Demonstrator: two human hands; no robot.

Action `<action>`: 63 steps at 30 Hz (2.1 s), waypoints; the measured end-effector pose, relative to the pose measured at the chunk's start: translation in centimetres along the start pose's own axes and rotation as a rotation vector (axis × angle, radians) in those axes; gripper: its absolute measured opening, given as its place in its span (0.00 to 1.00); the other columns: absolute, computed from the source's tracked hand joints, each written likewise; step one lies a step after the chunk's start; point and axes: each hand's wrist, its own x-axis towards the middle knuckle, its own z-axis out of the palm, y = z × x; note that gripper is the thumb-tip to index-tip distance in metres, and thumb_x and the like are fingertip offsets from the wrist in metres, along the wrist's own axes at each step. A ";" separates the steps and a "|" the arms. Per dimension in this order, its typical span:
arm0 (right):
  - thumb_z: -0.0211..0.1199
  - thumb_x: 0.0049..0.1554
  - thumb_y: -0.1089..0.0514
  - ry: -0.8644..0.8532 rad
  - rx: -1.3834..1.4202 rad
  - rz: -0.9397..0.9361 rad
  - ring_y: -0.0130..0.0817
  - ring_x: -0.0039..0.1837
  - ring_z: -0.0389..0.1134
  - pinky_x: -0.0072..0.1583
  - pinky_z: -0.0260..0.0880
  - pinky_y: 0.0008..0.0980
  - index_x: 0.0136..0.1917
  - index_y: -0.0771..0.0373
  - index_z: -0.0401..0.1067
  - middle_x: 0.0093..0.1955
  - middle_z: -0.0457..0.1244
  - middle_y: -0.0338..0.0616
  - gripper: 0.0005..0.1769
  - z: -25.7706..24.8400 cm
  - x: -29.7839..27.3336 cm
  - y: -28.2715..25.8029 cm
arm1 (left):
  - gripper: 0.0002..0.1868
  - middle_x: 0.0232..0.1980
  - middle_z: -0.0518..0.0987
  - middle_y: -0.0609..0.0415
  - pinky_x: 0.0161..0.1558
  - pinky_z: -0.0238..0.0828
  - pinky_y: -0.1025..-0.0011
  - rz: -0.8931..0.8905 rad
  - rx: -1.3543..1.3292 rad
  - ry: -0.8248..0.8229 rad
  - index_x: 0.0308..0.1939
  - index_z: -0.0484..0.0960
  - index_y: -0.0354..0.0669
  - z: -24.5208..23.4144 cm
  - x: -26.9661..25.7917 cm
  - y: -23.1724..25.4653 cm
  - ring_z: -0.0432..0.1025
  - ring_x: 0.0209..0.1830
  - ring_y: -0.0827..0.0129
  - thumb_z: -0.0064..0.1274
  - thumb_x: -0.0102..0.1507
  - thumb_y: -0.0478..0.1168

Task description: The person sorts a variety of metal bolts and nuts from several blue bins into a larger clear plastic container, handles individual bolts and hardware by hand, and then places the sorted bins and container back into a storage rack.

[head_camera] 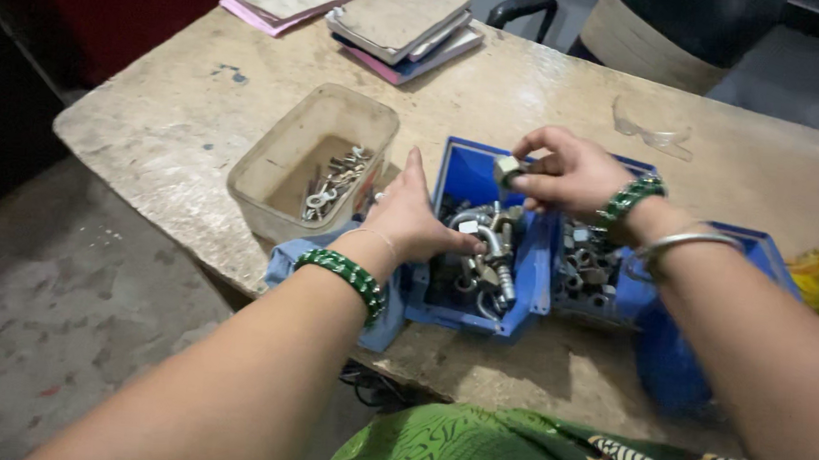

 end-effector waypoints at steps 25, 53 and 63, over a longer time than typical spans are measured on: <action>0.68 0.52 0.42 -0.080 -1.099 0.030 0.53 0.57 0.72 0.60 0.72 0.45 0.50 0.64 0.81 0.54 0.70 0.61 0.24 8.5 12.1 1.9 | 0.28 0.68 0.69 0.34 0.67 0.61 0.51 -0.030 0.070 0.085 0.70 0.61 0.42 2.0 1.0 0.1 0.65 0.69 0.40 0.39 0.70 0.53; 0.67 0.52 0.42 0.198 -0.756 0.191 0.52 0.63 0.70 0.63 0.70 0.47 0.58 0.56 0.77 0.61 0.68 0.54 0.25 9.7 7.9 1.3 | 0.26 0.68 0.70 0.41 0.68 0.56 0.51 0.029 0.091 0.067 0.69 0.63 0.46 1.7 0.9 0.1 0.63 0.70 0.47 0.37 0.69 0.52; 0.76 0.46 0.49 0.321 -0.505 0.120 0.41 0.51 0.75 0.59 0.73 0.37 0.47 0.55 0.85 0.47 0.73 0.47 0.16 8.7 6.8 0.5 | 0.30 0.72 0.67 0.44 0.70 0.52 0.48 0.008 0.127 0.065 0.74 0.58 0.50 1.8 1.1 0.1 0.61 0.73 0.49 0.35 0.69 0.53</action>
